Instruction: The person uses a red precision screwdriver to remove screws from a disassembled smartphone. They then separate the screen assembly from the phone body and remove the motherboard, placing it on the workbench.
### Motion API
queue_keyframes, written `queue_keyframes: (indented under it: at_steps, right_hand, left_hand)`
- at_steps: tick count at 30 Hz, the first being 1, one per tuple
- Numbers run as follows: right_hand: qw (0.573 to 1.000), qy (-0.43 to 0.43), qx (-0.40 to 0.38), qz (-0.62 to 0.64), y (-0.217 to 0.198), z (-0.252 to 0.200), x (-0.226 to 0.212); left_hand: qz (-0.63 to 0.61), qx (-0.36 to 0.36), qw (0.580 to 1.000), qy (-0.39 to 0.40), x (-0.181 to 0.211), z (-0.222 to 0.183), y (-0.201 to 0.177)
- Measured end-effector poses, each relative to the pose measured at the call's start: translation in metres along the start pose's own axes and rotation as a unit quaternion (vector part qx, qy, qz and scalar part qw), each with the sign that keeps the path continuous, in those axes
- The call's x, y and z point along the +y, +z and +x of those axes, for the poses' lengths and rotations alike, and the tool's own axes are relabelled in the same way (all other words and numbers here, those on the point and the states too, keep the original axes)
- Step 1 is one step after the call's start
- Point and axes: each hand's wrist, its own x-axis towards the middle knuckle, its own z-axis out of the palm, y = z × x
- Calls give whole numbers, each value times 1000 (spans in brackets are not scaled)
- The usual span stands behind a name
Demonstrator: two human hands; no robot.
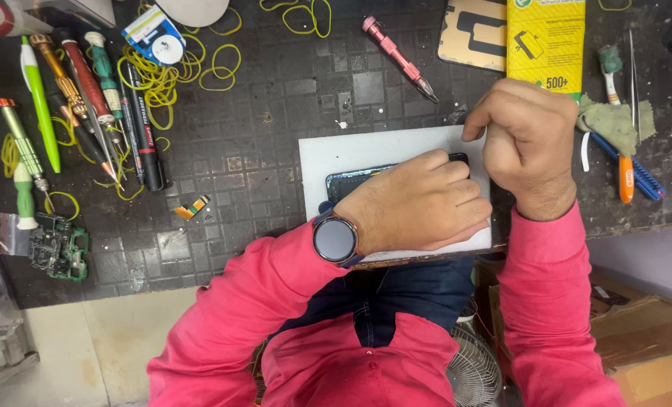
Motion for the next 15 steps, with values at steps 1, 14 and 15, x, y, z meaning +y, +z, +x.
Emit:
queue_keyframes:
  at_steps: [1,14,15]
  right_hand:
    - [1000,0,0,0,8,2,0]
    - [1000,2,-11,0,9,2,0]
    - [1000,4,-13,0,9,2,-1]
  left_hand:
    - [-5,0,1000,0,-1,0,-2]
    - [-31,4,999,-21,2,0,-7]
    - [-27,1,999,-23,2,-1,-7]
